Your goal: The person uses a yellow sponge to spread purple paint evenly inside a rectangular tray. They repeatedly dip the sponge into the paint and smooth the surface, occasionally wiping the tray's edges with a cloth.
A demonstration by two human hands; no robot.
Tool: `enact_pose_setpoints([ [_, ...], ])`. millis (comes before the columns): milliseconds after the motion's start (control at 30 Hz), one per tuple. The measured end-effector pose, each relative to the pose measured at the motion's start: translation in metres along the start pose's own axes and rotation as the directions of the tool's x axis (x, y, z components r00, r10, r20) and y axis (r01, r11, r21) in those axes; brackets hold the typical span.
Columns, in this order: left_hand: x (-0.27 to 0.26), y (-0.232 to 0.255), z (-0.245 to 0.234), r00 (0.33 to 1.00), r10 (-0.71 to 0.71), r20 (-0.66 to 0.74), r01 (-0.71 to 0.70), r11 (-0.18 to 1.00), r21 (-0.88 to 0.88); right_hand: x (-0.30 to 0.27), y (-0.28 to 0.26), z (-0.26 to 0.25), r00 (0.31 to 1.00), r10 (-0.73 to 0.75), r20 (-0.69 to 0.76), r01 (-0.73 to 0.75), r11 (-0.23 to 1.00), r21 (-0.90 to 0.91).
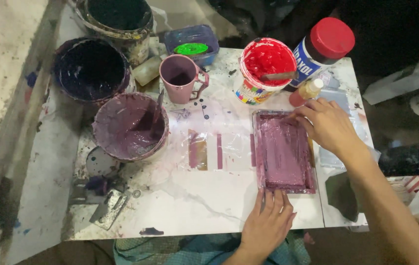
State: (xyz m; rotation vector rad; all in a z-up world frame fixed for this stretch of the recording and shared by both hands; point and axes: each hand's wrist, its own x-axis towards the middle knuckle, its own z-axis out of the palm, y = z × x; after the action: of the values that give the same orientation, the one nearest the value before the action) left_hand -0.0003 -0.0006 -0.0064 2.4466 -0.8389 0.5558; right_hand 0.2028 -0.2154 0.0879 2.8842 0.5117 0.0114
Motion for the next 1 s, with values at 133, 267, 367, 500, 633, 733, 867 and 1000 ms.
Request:
enact_pose_setpoints([
  [133, -0.002, 0.000, 0.002, 1.000, -0.011, 0.027, 0.011, 1.000, 0.001, 0.016, -0.012, -0.013, 0.994, 0.032, 0.100, -0.030, 0.999, -0.022],
  [267, 0.000, -0.001, -0.008, 0.999, 0.004, 0.038, -0.004, 1.000, -0.005, 0.014, -0.021, -0.022, 0.993, 0.083, 0.081, -0.083, 0.997, -0.010],
  [367, 0.005, -0.005, -0.031, 0.998, -0.005, 0.056, 0.012, 0.993, -0.115, -0.011, -0.029, -0.018, 0.984, 0.166, -0.061, -0.165, 0.986, 0.026],
  [500, 0.014, -0.033, -0.072, 0.989, -0.046, 0.137, 0.118, 0.810, -0.574, -0.066, -0.062, -0.024, 0.892, 0.450, -0.054, -0.419, 0.864, 0.279],
  [633, 0.007, -0.112, -0.084, 0.976, -0.216, -0.023, 0.196, 0.922, -0.333, -0.119, -0.093, -0.012, 0.771, 0.599, 0.218, -0.627, 0.650, 0.430],
  [733, 0.007, -0.166, -0.089, 0.950, -0.308, 0.052, 0.312, 0.946, -0.089, -0.151, -0.102, 0.031, 0.760, 0.620, 0.196, -0.618, 0.595, 0.514],
  [867, 0.013, -0.196, -0.096, 0.951, -0.221, 0.214, 0.218, 0.975, 0.038, -0.155, -0.103, 0.059, 0.732, 0.679, -0.055, -0.540, 0.628, 0.560],
  [1000, 0.014, -0.194, -0.096, 0.907, -0.333, 0.256, 0.351, 0.936, -0.028, -0.158, -0.108, 0.062, 0.721, 0.679, -0.137, -0.481, 0.634, 0.606],
])
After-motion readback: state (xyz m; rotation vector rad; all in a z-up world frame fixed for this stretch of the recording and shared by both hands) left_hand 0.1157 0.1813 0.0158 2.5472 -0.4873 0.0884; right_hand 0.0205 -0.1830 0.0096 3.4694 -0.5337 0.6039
